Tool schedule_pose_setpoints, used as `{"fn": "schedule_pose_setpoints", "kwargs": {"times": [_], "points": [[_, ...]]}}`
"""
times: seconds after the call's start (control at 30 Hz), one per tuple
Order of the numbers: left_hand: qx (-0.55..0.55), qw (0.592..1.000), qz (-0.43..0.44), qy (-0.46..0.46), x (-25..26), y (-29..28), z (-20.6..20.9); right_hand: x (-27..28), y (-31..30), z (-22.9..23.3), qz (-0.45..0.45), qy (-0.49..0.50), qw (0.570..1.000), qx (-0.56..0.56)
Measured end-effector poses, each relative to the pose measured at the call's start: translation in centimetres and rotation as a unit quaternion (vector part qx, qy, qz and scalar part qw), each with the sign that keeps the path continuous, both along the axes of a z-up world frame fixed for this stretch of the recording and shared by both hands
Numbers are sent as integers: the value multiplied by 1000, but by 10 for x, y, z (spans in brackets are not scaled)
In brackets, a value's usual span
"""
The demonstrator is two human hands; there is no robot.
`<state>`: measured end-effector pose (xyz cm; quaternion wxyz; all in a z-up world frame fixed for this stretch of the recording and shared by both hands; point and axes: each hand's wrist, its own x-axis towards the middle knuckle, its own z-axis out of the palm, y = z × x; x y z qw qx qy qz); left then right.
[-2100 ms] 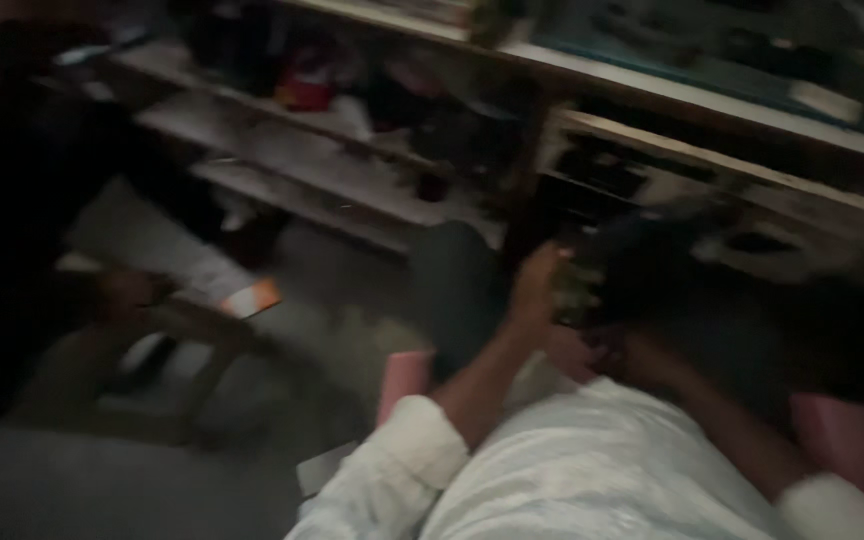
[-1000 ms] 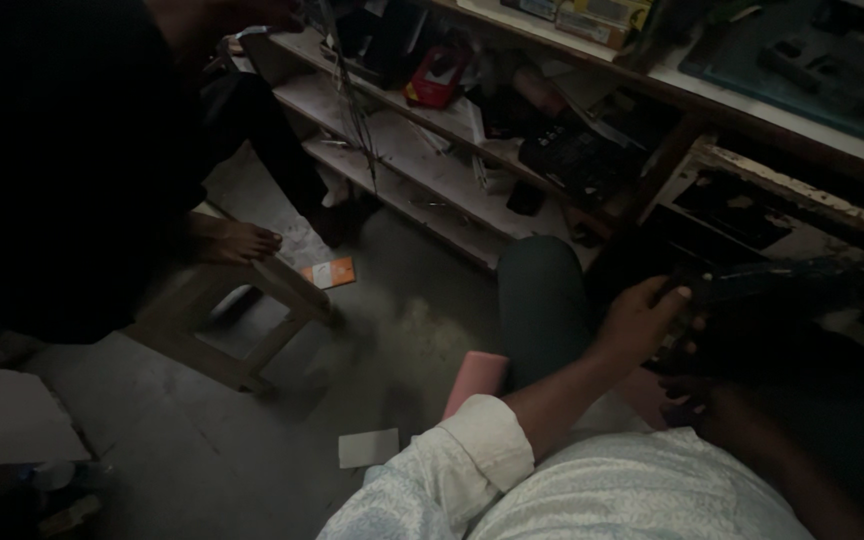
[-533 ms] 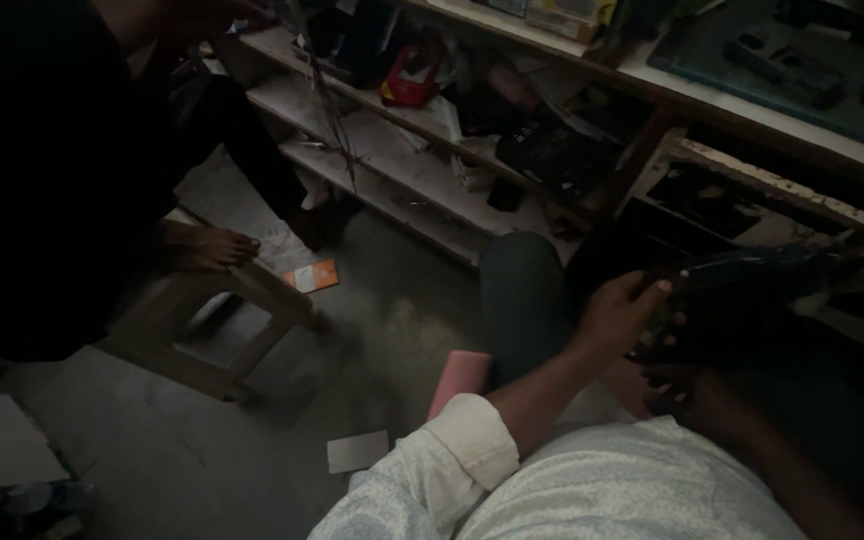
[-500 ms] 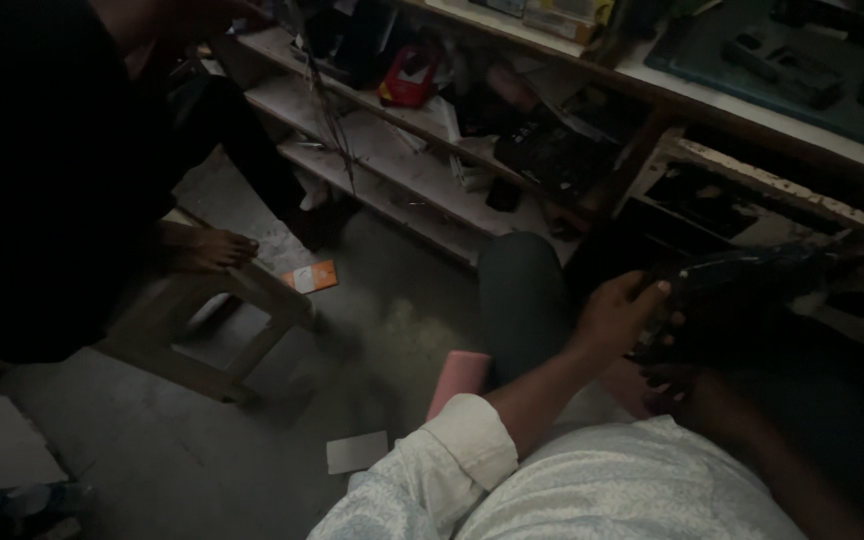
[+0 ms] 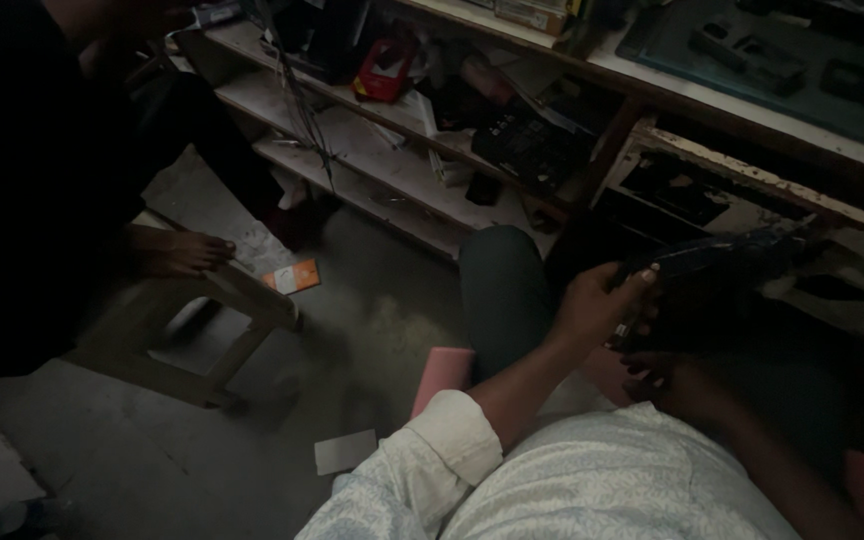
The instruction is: The person holds a small electronic device and uses a screwdriver to adjust internal components. They repeatedly probe and reposition parts on the circuit board while seated in a cluttered workshop.
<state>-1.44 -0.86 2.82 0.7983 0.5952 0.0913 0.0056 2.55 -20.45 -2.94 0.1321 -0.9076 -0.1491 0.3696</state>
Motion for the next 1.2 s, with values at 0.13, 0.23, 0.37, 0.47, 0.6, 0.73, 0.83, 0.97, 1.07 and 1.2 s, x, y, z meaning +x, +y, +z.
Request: {"fn": "schedule_pose_setpoints", "kwargs": {"times": [0.13, 0.23, 0.37, 0.47, 0.6, 0.73, 0.83, 0.97, 1.07, 1.2], "points": [[28, 1000, 3, 8, -4, 1, 9, -3, -3, -3, -14, -10, 999, 34], [-1, 1000, -1, 16, -6, 1, 13, -3, -4, -2, -13, -7, 998, 58], [-3, 999, -7, 33, -7, 3, 14, -2, -5, -3, -20, 4, 999, 43], [1, 999, -1, 33, -4, 2, 12, -3, -5, -4, -11, -20, 999, 38], [-4, 1000, 12, 14, -2, 0, 9, -7, -3, 0, 3, -52, 997, 57], [38, 999, 1, 22, -5, 0, 13, -10, 1, 12, -7, -33, 999, 30], [73, 996, -9, 41, -5, 1, 14, -10, 1, 15, 4, -40, 999, 22], [-4, 1000, -2, 6, -4, -1, 9, -7, -3, 9, 4, -30, 998, 55], [-30, 1000, -3, -2, -2, -2, 5, -6, -5, 3, 8, -33, 997, 64], [-7, 1000, -9, 27, -2, -2, 4, -6, -5, 1, 17, -49, 997, 50]]}}
